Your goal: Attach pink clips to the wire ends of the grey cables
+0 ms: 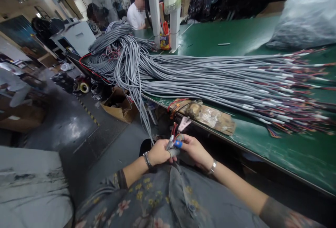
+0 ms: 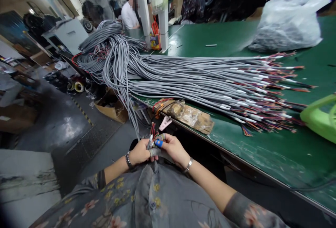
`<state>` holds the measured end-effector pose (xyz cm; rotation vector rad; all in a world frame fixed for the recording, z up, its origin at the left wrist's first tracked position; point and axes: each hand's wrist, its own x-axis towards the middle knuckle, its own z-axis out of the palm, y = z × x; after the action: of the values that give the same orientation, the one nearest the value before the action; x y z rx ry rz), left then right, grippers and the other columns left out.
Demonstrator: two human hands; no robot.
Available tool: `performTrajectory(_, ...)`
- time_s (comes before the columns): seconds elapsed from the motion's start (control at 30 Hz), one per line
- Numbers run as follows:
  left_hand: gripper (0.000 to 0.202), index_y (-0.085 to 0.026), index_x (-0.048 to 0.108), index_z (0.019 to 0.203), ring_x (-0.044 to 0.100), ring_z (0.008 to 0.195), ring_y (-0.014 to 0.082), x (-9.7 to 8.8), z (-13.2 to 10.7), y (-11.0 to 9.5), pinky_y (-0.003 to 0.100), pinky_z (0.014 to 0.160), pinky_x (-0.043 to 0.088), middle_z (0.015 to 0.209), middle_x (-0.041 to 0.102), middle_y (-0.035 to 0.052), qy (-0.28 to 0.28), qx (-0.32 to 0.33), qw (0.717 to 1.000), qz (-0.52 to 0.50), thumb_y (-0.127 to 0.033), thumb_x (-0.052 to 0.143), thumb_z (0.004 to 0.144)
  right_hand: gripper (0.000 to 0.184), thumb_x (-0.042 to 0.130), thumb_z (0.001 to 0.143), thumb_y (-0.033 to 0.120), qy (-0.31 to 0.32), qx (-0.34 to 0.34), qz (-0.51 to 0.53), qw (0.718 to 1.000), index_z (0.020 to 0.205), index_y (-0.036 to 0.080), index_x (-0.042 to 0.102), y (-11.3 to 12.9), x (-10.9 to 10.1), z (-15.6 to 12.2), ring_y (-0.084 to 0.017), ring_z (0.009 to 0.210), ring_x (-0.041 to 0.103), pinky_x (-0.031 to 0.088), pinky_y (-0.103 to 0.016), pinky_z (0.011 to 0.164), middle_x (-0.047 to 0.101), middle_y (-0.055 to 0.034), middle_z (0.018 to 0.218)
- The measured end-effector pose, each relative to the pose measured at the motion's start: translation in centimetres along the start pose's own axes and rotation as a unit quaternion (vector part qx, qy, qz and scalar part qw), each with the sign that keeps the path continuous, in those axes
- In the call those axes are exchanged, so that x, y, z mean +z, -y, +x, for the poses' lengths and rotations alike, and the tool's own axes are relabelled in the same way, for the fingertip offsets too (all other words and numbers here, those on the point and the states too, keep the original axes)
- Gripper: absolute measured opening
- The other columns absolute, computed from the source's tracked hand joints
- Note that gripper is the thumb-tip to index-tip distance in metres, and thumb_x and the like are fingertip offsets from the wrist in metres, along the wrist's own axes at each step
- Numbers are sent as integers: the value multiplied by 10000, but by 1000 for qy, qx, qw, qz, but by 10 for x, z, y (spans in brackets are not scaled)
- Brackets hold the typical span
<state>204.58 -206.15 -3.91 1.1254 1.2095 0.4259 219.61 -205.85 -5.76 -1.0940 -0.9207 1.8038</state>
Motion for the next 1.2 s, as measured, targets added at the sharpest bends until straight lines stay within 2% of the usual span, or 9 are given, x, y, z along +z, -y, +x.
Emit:
performTrajectory(0.1,311,-149,554,583,485,368,78,1,1,-1,179,364,313,467,584,0,-7,7,999,-31,-407,723,622,507,857,443,561,-13,-11,-24,1000,660,162,633,5,1,0,-126,609,528,423,-275,635,633,-5,642)
performTrajectory(0.23,441,-142,560,554,532,395,99,2,1,0,178,359,299,484,605,38,-90,46,990,-102,-554,716,585,530,834,448,612,-44,-23,-20,999,634,171,607,8,2,1,-98,563,447,365,-256,570,580,25,591)
performTrajectory(0.37,444,-140,579,595,548,394,98,4,1,1,173,346,286,526,641,50,-157,66,970,-172,-554,730,550,540,830,451,624,-44,-20,-9,999,616,173,584,4,3,-1,-88,547,395,334,-250,549,528,40,558)
performTrajectory(0.53,427,-141,568,607,509,358,77,7,2,-2,169,329,262,527,640,38,-199,70,952,-221,-516,754,520,521,825,490,613,-22,-36,-29,999,629,170,590,2,1,-5,-113,613,445,371,-264,601,570,8,631)
performTrajectory(0.67,415,-148,539,558,446,311,57,8,1,-6,171,314,239,469,594,10,-189,62,957,-212,-495,761,513,540,798,512,651,-10,-37,-52,998,649,175,584,6,-3,-3,-121,623,452,386,-276,613,571,4,648)
performTrajectory(0.87,427,-158,514,524,425,292,58,8,1,-5,173,306,218,424,562,2,-162,57,969,-180,-508,758,512,622,796,465,685,-5,-31,-75,997,774,178,611,17,1,2,-135,676,504,428,-297,678,618,-8,750)
performTrajectory(0.93,436,-161,509,523,425,292,61,9,2,-4,172,307,218,419,558,-1,-150,47,972,-173,-511,767,499,630,803,431,689,-12,-24,-76,997,739,177,604,18,4,4,-143,682,517,429,-305,693,613,-6,717)
performTrajectory(1.07,461,-166,499,541,426,296,64,9,2,-3,167,310,215,423,553,-11,-141,20,975,-172,-515,790,466,610,812,402,684,-31,-17,-61,998,651,171,597,15,5,5,-115,603,462,387,-289,624,576,10,626)
performTrajectory(1.2,456,-164,501,544,430,301,61,8,1,-5,170,312,220,431,553,-11,-142,36,974,-170,-519,782,493,589,836,390,647,-40,6,-10,999,642,165,609,8,4,3,-92,557,408,327,-268,566,556,22,593)
